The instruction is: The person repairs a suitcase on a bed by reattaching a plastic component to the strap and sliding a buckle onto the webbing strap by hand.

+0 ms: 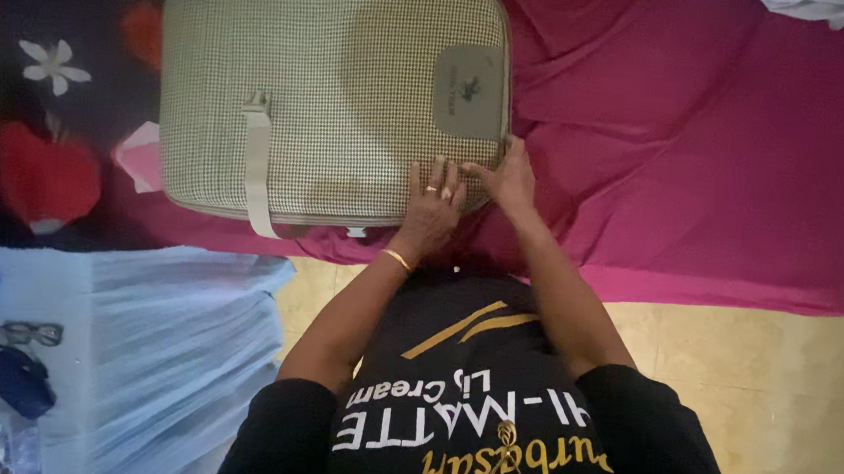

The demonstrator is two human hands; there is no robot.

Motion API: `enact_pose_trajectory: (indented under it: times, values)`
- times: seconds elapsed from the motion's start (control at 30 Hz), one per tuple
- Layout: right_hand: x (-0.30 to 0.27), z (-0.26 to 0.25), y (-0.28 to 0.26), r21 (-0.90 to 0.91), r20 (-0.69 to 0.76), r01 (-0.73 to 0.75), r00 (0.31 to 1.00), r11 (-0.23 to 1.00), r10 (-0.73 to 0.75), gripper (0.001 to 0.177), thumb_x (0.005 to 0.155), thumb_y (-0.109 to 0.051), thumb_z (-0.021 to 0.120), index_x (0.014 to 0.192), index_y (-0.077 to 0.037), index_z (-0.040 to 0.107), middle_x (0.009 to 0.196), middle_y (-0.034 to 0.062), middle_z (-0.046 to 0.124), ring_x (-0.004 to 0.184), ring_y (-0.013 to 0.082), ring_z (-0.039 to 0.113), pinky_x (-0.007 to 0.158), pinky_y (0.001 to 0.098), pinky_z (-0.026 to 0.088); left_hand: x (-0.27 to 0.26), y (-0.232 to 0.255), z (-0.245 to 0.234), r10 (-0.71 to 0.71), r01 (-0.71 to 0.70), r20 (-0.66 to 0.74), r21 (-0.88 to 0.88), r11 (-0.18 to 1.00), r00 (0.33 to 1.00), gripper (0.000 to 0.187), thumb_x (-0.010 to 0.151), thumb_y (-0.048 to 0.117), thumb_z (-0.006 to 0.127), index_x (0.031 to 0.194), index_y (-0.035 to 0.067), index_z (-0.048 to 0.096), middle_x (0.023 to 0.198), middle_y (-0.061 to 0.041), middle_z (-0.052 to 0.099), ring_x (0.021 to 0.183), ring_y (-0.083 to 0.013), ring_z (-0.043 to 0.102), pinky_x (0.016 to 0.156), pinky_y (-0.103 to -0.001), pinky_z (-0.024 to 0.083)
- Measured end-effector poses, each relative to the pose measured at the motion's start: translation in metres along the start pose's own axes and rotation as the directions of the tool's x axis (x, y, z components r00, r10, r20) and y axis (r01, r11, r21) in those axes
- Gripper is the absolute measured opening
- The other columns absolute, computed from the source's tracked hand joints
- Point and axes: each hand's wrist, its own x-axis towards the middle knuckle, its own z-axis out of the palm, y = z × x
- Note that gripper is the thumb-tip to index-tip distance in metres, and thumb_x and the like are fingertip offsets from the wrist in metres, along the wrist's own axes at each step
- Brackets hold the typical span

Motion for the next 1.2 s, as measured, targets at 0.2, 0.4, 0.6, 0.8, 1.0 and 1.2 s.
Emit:
enact_pose_trajectory:
  times: [0.2,0.4,0.6,0.8,1.0,1.2]
  values:
    - [0.005,-0.010,-0.010,0.161,0.151,-0.238,0.965,0.958,0.214,0.094,0.061,-0.040,0.097,0.136,0.002,0.056,0.130,0.0193,0.069,0.120,0.0297,0.069,0.102,0.0406,0.054,-0.005,0.005,0.006,-0.024,0.024,-0.052,-0.008,1.000,0.998,0.038,0.100,0.019,0.051,0.131,-0.001,0.059,0.151,-0.027,0.048,0.149,-0.0462,0.036,0.117,-0.077,0.024]
    - [-0.005,-0.018,-0.020,0.194,0.158,-0.308,0.947,0.931,0.280,0.089,0.065,-0.034,0.099,0.132,0.003,0.052,0.120,0.0184,0.066,0.109,0.0290,0.067,0.093,0.0407,0.055,-0.007,0.011,0.010,-0.056,0.056,-0.032,-0.009,0.998,0.998,0.041,0.100,0.020,0.051,0.135,-0.001,0.055,0.154,-0.028,0.044,0.149,-0.0464,0.035,0.116,-0.078,0.022]
    - [0.000,-0.008,-0.008,0.377,0.138,-0.271,0.962,0.886,0.236,0.070,0.069,-0.025,0.096,0.119,0.002,0.055,0.111,0.0155,0.068,0.098,0.0228,0.068,0.086,0.0364,0.058,-0.004,0.017,0.001,-0.059,0.057,-0.063,-0.035,0.998,0.996,0.057,0.099,0.022,0.052,0.150,-0.005,0.048,0.157,-0.028,0.041,0.149,-0.0467,0.032,0.114,-0.079,0.019]
    - [0.008,-0.009,0.018,0.539,0.178,-0.287,0.958,0.792,0.226,0.066,0.070,-0.022,0.093,0.117,0.001,0.053,0.108,0.0157,0.067,0.094,0.0228,0.068,0.082,0.0361,0.060,0.012,0.035,-0.001,-0.086,0.087,-0.068,0.010,0.996,0.994,0.052,0.100,0.021,0.054,0.146,-0.003,0.050,0.155,-0.025,0.048,0.144,-0.0461,0.042,0.112,-0.082,0.023]
    - [0.013,0.016,0.064,0.368,0.094,-0.163,0.986,0.915,0.138,0.074,0.065,-0.032,0.099,0.115,0.005,0.058,0.107,0.0169,0.071,0.095,0.0230,0.068,0.085,0.0364,0.058,0.009,0.046,0.006,-0.081,0.080,-0.003,-0.105,0.991,0.997,0.058,0.093,0.026,0.055,0.138,-0.010,0.056,0.148,-0.031,0.049,0.134,-0.0462,0.050,0.107,-0.075,0.031]
    - [0.021,0.015,0.063,0.114,0.057,-0.117,0.992,0.987,0.111,0.080,0.067,-0.041,0.098,0.120,0.004,0.059,0.111,0.0214,0.070,0.102,0.0319,0.070,0.087,0.0416,0.057,0.009,-0.010,0.035,-0.128,0.122,-0.035,-0.147,0.982,0.991,0.048,0.105,0.033,0.057,0.147,0.011,0.053,0.164,-0.010,0.038,0.150,-0.0333,0.038,0.123,-0.066,0.030]
